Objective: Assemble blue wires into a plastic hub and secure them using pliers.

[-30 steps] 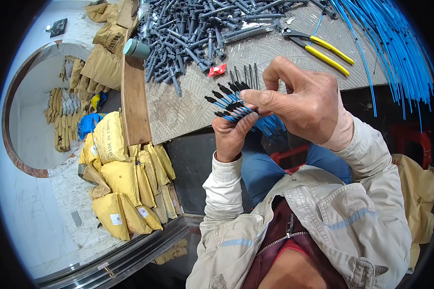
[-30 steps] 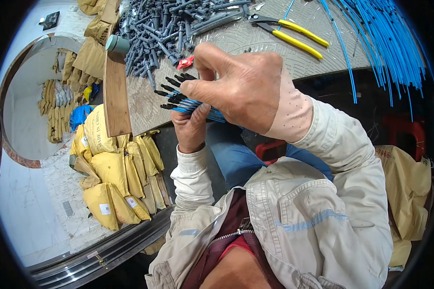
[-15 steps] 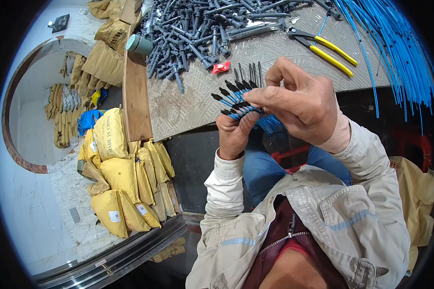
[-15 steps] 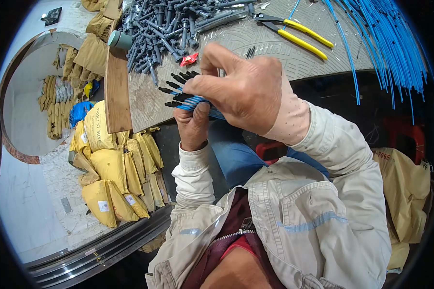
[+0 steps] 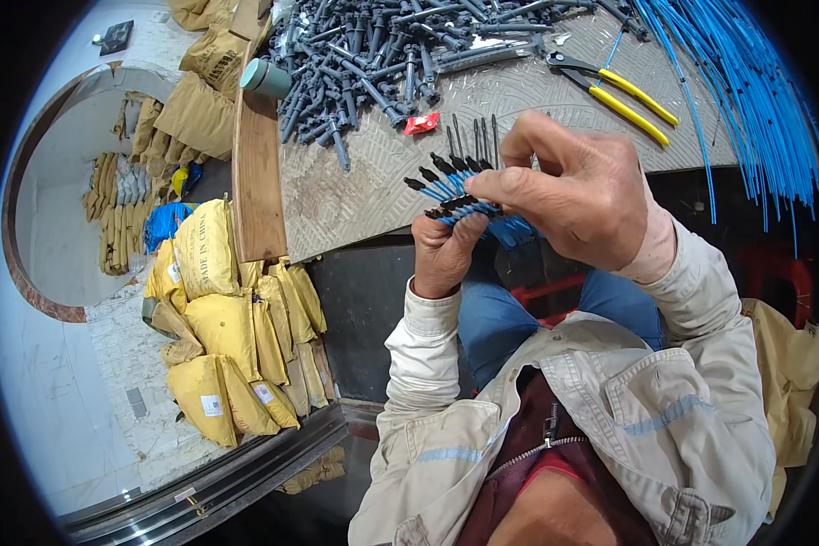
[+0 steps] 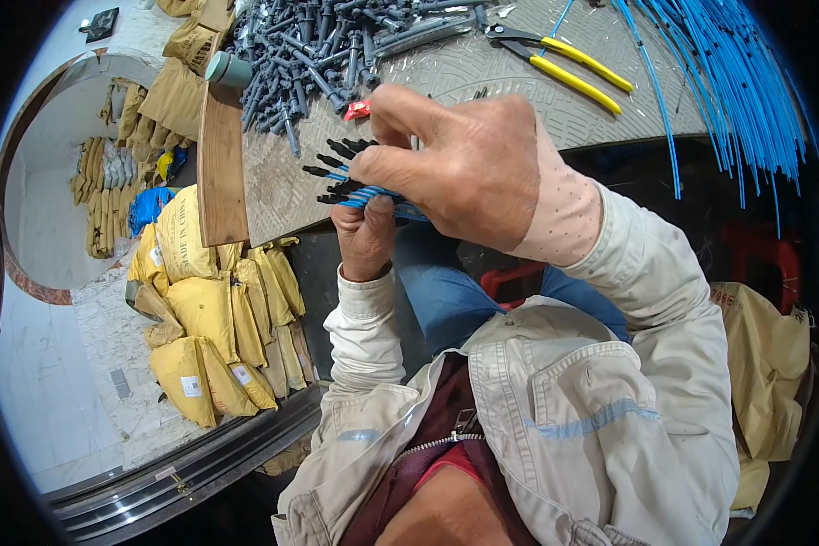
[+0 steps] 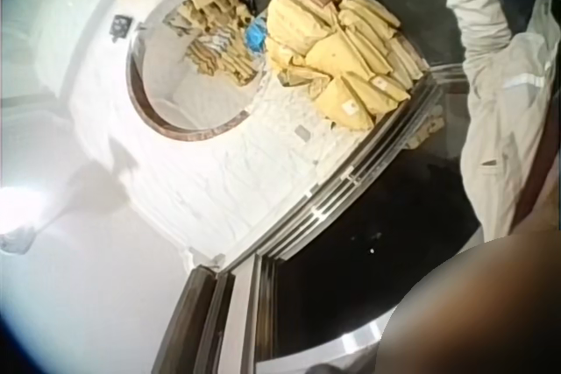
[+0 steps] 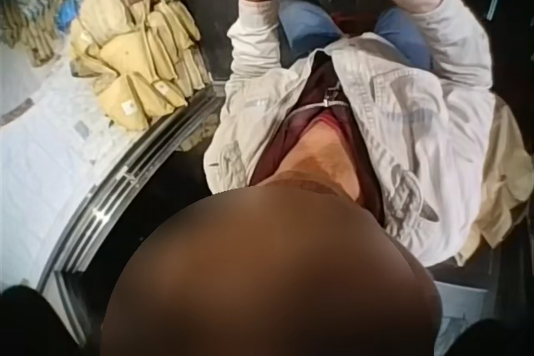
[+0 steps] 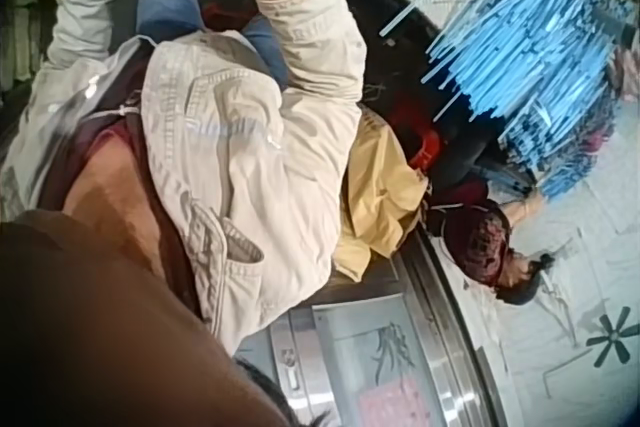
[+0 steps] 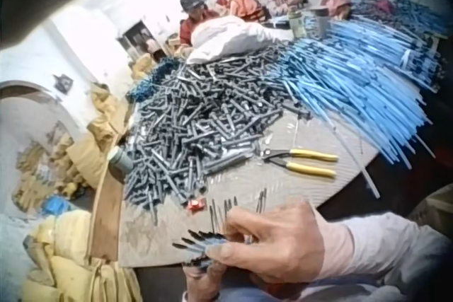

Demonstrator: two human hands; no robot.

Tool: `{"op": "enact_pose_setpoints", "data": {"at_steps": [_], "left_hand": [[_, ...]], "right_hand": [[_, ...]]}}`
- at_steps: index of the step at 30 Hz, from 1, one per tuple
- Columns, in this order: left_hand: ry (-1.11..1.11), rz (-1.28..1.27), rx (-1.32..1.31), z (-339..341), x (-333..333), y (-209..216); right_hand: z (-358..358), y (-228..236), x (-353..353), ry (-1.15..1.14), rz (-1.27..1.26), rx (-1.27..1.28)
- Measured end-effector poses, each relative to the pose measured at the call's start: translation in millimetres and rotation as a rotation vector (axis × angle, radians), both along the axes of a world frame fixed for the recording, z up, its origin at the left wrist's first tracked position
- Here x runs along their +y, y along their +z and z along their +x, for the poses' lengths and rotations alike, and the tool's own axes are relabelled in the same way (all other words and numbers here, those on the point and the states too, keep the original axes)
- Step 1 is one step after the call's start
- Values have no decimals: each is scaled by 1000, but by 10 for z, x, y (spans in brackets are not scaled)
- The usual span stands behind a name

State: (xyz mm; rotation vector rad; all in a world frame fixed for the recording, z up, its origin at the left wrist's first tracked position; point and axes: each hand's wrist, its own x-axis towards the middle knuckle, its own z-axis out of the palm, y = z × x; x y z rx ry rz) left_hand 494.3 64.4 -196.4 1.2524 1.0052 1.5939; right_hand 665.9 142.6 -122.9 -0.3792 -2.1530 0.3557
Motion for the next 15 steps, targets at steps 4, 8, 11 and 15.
{"op": "enact_pose_setpoints", "data": {"at_steps": [4, 8, 11, 15], "left_hand": [[0, 8, 42, -36, 5, -30], [-10, -3, 78, -73, -22, -18], [-14, -15, 80, -69, -35, 14], [-37, -3, 51, 1, -2, 133]], "right_hand": [[-16, -14, -58, -10, -45, 30], [-26, -25, -55, 48, -112, 66], [-39, -42, -41, 94, -163, 94], [-47, -102, 7, 208, -275, 188]]}}
